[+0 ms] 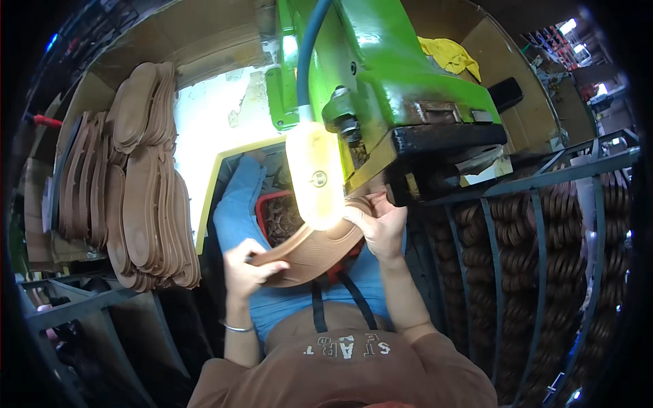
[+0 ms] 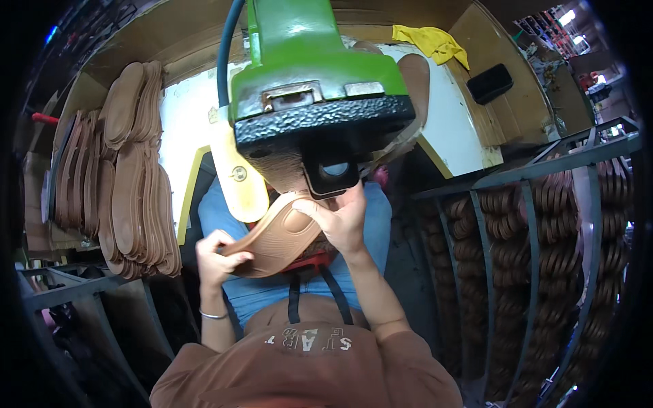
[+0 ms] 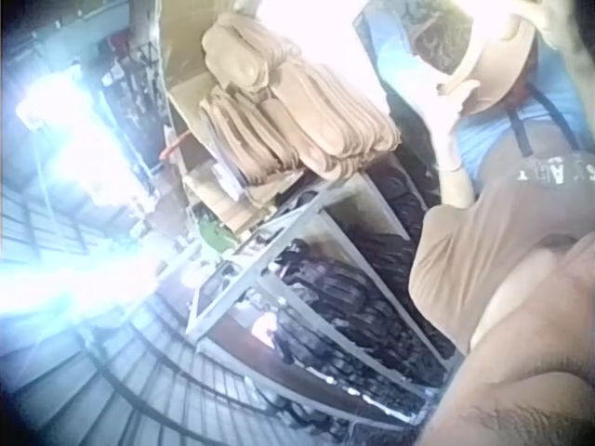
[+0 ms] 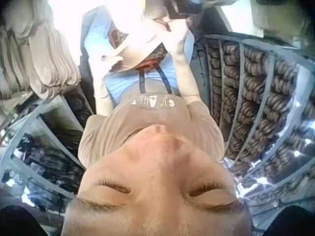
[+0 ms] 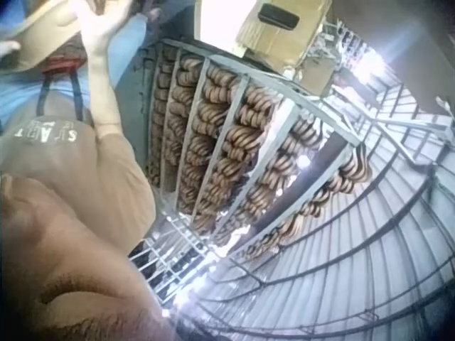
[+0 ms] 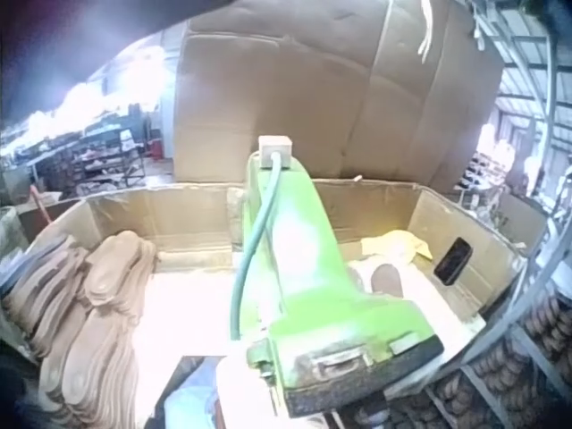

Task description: Preparing and stacking shoe soles using a finishing machine.

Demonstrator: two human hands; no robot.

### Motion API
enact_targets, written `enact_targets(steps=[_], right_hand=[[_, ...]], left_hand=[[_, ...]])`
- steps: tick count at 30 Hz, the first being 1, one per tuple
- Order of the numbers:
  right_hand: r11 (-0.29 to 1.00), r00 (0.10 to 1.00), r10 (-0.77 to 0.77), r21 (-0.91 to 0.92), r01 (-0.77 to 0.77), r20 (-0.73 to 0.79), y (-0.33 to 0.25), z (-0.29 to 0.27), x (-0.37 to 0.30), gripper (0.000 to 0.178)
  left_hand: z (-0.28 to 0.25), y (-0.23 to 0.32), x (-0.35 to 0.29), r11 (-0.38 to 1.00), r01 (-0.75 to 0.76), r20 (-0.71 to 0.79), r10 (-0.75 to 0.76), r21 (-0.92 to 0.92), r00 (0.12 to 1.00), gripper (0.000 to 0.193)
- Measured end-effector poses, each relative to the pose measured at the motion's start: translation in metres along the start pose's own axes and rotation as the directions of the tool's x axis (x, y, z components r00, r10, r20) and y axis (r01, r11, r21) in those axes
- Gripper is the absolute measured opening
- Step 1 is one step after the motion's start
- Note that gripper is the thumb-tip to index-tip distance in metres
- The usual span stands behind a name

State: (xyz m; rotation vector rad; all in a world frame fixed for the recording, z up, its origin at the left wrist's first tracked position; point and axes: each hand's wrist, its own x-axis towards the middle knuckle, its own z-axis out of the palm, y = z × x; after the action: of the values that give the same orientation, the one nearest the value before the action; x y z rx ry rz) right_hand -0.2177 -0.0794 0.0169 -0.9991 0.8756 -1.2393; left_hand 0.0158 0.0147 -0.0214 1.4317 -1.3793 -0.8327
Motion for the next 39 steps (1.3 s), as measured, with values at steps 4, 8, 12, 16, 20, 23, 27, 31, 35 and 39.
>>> enact_targets(steps=[4,8,12,16,20,23,27,31,35,39], right_hand=[[0.992,0.991,-0.129,-0.014,0.129,0.028,0.008,-0.004,0.005,0.062],[0.937,0.932,-0.32,-0.205,0.283,-0.173,0.022,-0.012,-0.012,0.049],[0.987,0.992,-0.084,-0.146,0.069,-0.095,0.052,-0.032,-0.067,0.062],[0.908,0.901,0.413,-0.133,-0.397,0.13,0.085,-0.044,-0.135,0.038],[0.897,0.89,0.43,-0.187,-0.401,0.154,0.063,-0.072,-0.148,0.033],[0.925,0.934,0.357,-0.153,-0.348,0.029,0.045,-0.114,-0.149,0.03],[0.961,0.974,0.152,-0.204,-0.186,-0.17,0.014,-0.134,-0.115,0.019],[0.956,0.968,0.118,-0.237,-0.171,-0.223,0.019,-0.128,-0.092,0.02],[0.827,0.935,0.349,-0.491,-0.276,0.062,0.053,-0.13,-0.093,0.029],[0.898,0.926,0.355,-0.32,-0.302,0.124,0.072,-0.098,-0.103,0.035]], left_hand=[[0.054,0.03,0.006,0.981,0.064,0.105,-0.045,-0.185,0.993,0.03],[0.088,0.035,0.04,0.967,0.031,0.134,0.003,-0.252,0.991,0.03],[0.095,0.058,0.054,0.987,0.056,0.215,-0.023,-0.148,0.976,0.028],[0.105,0.043,0.044,0.973,0.08,0.215,-0.032,-0.215,0.976,0.023],[0.105,0.034,0.026,0.941,0.129,0.115,-0.097,-0.312,0.989,0.018],[0.104,0.046,0.021,0.87,0.25,0.134,-0.213,-0.424,0.968,0.023],[0.11,0.055,0.02,0.808,0.215,0.086,-0.201,-0.548,0.976,0.029],[0.109,0.069,0.023,0.669,0.13,-0.06,-0.254,-0.732,0.965,0.034],[0.107,0.042,0.02,0.846,0.057,-0.031,-0.087,-0.531,0.996,0.027],[0.11,0.041,0.033,0.946,0.016,0.06,0.003,-0.324,0.998,0.023]])
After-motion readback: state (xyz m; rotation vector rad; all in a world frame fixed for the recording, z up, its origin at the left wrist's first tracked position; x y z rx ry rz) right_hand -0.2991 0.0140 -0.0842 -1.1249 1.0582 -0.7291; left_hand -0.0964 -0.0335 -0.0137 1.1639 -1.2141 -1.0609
